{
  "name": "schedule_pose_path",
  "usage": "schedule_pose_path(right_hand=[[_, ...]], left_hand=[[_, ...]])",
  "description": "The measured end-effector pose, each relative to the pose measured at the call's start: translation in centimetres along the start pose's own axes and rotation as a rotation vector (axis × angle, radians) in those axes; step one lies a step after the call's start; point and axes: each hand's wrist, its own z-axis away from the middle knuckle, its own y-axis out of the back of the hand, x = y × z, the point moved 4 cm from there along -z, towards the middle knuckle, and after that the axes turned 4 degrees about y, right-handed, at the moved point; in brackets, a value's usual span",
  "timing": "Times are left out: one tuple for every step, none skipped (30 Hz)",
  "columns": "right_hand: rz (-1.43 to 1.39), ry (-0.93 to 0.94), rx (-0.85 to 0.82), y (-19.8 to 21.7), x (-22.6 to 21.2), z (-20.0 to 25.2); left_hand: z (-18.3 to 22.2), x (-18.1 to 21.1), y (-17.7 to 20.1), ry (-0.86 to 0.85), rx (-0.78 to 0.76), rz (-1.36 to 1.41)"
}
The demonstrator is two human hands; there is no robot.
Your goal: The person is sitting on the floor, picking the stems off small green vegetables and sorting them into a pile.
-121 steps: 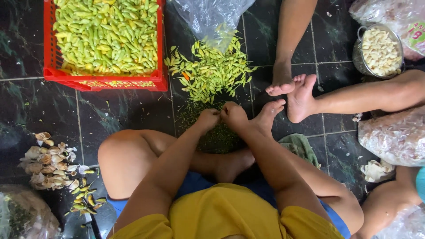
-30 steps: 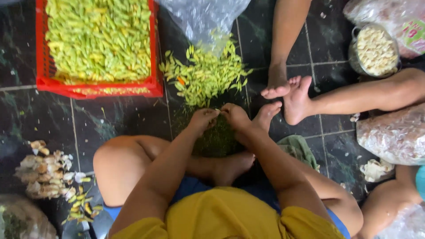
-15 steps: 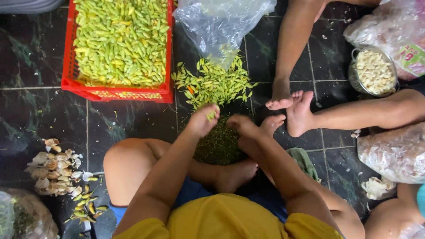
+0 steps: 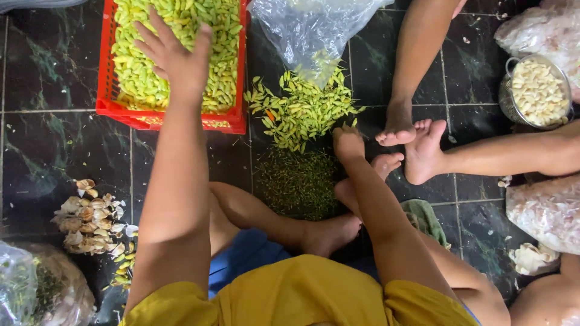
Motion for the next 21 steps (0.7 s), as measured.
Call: schedule_pose_path(right_hand=[[0.001,-0.006,0.004,0.6,-0.5,0.4],[-0.107,-0.057,-0.02,1.1,-0.8,1.0],[-0.216,-0.107,-0.043,1.6,-1.1,1.6],[-0.212,-0.114,-0.043,1.0,-1.3,2.0],[-0.412,-0.252,-0.093,-0.1,-1.0,2.6],[-0.606,-0.391,-0.143,-1.2,-0.7,3.3],[-0.598,-0.398,-0.142,-0.5,-2.6,4.9],[-0.731,-0.433,-0.133,0.2,-4.2,5.8],[-0.864,-0.466,-0.123,0.9,-5.8,6.7],[-0.856,-0.473,-0.118,0.9,-5.5,7.2],[-0.933,-0.461,-0.122,0.9,-5.4,7.6],[-1.022,-0.453,-0.129,0.4,-6.0,8.3],[-1.025,-0.464,-0.127,0.4,-5.9,9.1],[-1.036,-0.449,-0.151,0.4,-5.8,9.2],[-1.046,-0.434,-0.176,0.4,-5.7,9.2],[-1.05,-0.437,-0.17,0.0,-5.4,9.4],[-1.154,-0.494,-0.222,-0.7,-5.1,9.6],[-1.258,-0.55,-0.276,-1.5,-4.9,9.8],[-1.26,-0.552,-0.271,-1.1,-4.6,9.3],[-1.368,-0.662,-0.326,-1.2,-4.6,9.4],[-1.474,-0.773,-0.381,-1.3,-4.6,9.5]], left_hand=[[3.0,2.2,0.3,-0.005,-0.004,0.002],[6.2,4.8,0.4,-0.132,-0.076,0.106],[9.5,7.5,0.5,-0.259,-0.147,0.212],[12.0,5.9,-1.6,-0.26,-0.153,0.216],[14.5,4.0,-4.5,-0.181,-0.335,0.1],[17.4,2.0,-7.5,-0.098,-0.516,-0.014],[20.2,0.9,-8.5,-0.098,-0.523,-0.006],[23.1,-0.3,-10.5,-0.02,-0.735,-0.054],[26.1,-1.4,-12.5,0.058,-0.946,-0.105],[27.2,-1.9,-13.3,0.053,-0.954,-0.098],[28.2,-2.1,-14.0,-0.017,-0.899,-0.102],[29.1,-2.8,-14.2,-0.083,-0.846,-0.118],[29.7,-3.7,-14.1,-0.085,-0.856,-0.122],[29.8,-4.1,-14.3,-0.117,-0.858,-0.109],[29.7,-4.6,-14.4,-0.15,-0.859,-0.095],[30.0,-4.2,-14.3,-0.156,-0.861,-0.098],[30.2,-3.8,-14.2,-0.201,-0.865,-0.122],[30.3,-3.4,-14.1,-0.245,-0.867,-0.145],[30.1,-3.4,-14.2,-0.249,-0.87,-0.147],[30.2,-3.3,-14.2,-0.3,-0.87,-0.129],[30.3,-3.4,-14.1,-0.351,-0.87,-0.11]])
